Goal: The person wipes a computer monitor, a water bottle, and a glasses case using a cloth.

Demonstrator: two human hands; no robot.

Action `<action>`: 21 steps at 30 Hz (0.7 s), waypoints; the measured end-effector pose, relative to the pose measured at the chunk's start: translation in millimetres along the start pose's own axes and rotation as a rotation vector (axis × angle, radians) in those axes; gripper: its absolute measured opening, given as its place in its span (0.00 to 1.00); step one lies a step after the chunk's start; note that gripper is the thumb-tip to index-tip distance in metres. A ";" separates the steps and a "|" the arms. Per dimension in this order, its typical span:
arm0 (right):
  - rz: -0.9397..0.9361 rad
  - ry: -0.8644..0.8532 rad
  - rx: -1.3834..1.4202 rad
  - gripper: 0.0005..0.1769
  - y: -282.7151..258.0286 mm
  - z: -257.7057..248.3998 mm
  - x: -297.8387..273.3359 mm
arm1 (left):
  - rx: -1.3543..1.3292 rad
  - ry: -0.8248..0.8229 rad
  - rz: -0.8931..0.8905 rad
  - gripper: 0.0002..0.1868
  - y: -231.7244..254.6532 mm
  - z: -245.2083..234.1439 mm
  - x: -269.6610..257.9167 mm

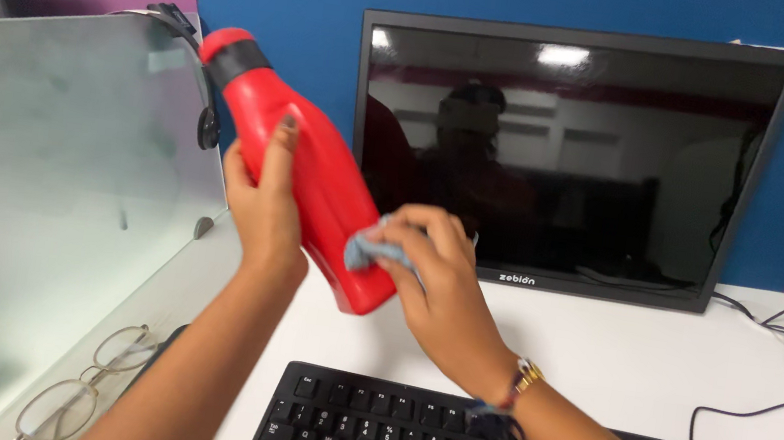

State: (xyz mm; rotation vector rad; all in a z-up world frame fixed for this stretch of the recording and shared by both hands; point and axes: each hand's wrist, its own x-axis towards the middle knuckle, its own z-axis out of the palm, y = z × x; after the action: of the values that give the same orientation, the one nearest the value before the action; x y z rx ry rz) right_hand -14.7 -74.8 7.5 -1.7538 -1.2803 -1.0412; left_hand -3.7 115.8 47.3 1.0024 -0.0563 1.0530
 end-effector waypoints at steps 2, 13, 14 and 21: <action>0.159 -0.101 0.245 0.12 10.8 1.1 -22.8 | 0.025 0.006 0.040 0.31 3.5 -11.1 7.2; 1.156 0.090 1.126 0.22 35.7 32.7 -1.6 | -0.007 -0.018 0.008 0.26 1.5 -6.9 1.6; 1.201 0.170 1.184 0.22 31.6 36.3 -10.5 | 0.050 0.003 0.074 0.27 3.4 -6.1 3.0; 1.365 0.214 1.604 0.19 56.0 80.3 -21.7 | 0.065 0.134 0.210 0.32 5.5 -4.7 4.9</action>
State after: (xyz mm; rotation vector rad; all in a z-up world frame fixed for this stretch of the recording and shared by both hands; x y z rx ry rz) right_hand 50.9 -25.8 -50.5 -0.7046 -0.1990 0.5627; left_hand -7.1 123.3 50.6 0.9978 -0.0179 1.3191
